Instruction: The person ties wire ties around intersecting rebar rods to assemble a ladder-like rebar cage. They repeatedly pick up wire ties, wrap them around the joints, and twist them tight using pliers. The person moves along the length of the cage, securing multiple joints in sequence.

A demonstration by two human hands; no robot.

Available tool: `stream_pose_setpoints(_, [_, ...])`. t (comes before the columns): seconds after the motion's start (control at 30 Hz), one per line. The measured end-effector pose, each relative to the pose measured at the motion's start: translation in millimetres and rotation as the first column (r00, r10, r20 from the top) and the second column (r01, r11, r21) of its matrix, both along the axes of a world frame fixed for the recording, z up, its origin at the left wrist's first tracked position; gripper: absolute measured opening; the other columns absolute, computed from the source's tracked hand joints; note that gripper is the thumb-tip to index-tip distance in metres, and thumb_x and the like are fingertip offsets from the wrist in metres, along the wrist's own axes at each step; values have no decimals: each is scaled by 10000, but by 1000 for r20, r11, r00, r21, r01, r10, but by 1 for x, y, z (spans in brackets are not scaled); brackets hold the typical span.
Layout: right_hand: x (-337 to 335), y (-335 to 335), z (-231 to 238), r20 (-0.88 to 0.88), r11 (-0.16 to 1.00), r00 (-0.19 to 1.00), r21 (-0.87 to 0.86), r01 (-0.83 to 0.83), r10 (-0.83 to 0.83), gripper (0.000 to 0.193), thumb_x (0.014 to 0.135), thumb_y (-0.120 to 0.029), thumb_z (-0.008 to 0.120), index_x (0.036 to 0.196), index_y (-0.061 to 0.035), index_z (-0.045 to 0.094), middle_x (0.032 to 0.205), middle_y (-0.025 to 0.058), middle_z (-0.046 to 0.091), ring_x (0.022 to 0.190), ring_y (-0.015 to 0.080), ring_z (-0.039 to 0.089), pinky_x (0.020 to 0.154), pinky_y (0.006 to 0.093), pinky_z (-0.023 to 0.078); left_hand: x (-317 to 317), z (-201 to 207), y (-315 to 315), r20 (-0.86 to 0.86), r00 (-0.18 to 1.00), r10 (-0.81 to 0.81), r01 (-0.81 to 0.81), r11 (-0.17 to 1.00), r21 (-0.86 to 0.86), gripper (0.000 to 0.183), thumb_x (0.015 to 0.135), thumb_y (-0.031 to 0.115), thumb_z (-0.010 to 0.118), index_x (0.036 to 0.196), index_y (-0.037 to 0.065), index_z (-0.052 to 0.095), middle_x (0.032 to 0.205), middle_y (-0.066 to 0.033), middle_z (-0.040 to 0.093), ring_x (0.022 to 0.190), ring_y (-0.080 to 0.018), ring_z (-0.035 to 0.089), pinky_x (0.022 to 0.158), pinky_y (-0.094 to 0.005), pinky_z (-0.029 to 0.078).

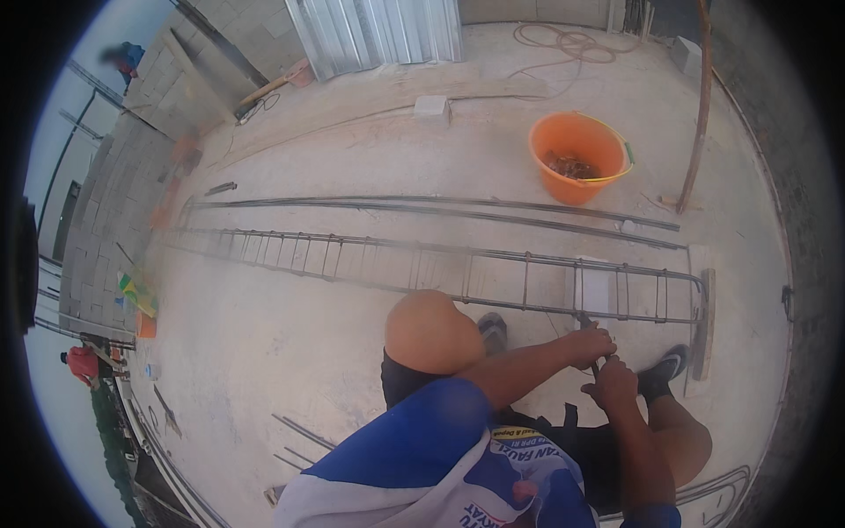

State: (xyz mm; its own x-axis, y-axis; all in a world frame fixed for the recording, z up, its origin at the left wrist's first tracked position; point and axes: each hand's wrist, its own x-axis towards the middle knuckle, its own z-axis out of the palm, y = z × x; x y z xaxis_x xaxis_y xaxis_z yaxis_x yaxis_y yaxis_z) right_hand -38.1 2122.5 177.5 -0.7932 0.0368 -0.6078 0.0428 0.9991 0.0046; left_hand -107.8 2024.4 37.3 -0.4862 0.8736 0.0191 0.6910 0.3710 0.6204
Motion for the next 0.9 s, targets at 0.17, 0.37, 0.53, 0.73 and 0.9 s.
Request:
stream_pose_setpoints(0.17, [-15, 42, -35, 325, 876, 912, -326, 357, -251, 400, 796, -264, 641, 1039, 49, 588, 845, 177, 656, 735, 313, 680, 615, 423, 545, -5, 2, -10, -69, 992, 101, -100, 995, 14, 658, 679, 189, 806, 1263, 167, 504, 1264, -104, 528, 1300, -358, 419, 1108, -621, 237])
stream_pose_setpoints(0.37, [24, 45, -66, 888, -161, 423, -451, 878, -181, 418, 861, -308, 581, 1092, 40, 574, 829, 160, 636, 658, 242, 649, 445, 345, 482, 13, -16, -24, -181, 977, 111, -80, 981, 174, 140, 774, 97, 598, 907, 102, 552, 937, -78, 595, 1031, -275, 586, 944, -407, 426])
stream_pose_setpoints(0.53, [10, 23, -24, 203, 769, 914, -494, 405, -351, 545, 787, -376, 680, 1108, 49, 565, 864, 170, 664, 728, 282, 679, 501, 374, 537, 6, -23, -20, 48, 998, 50, -45, 995, -91, 237, 779, 79, 614, 997, 159, 659, 975, -56, 664, 1022, -270, 610, 923, -448, 438])
stream_pose_setpoints(0.73, [-2, 35, -36, 596, 655, 748, -446, 610, -291, 319, 795, -243, 634, 906, 56, 643, 782, 130, 648, 667, 210, 665, 577, 340, 547, -39, 35, -32, 210, 962, 177, -44, 854, -518, 515, 827, 90, 609, 1306, 278, 583, 1341, -61, 546, 1302, -304, 450, 1075, -637, 280])
stream_pose_setpoints(0.9, [16, 43, -4, 116, 783, 955, -551, 290, -272, 536, 860, -278, 612, 1272, 37, 473, 1006, 258, 601, 927, 333, 639, 739, 449, 535, -120, 188, -82, -282, 687, 670, -497, 716, 490, 305, 821, 53, 560, 1117, 43, 630, 1197, -144, 598, 1157, -305, 540, 982, -427, 438])
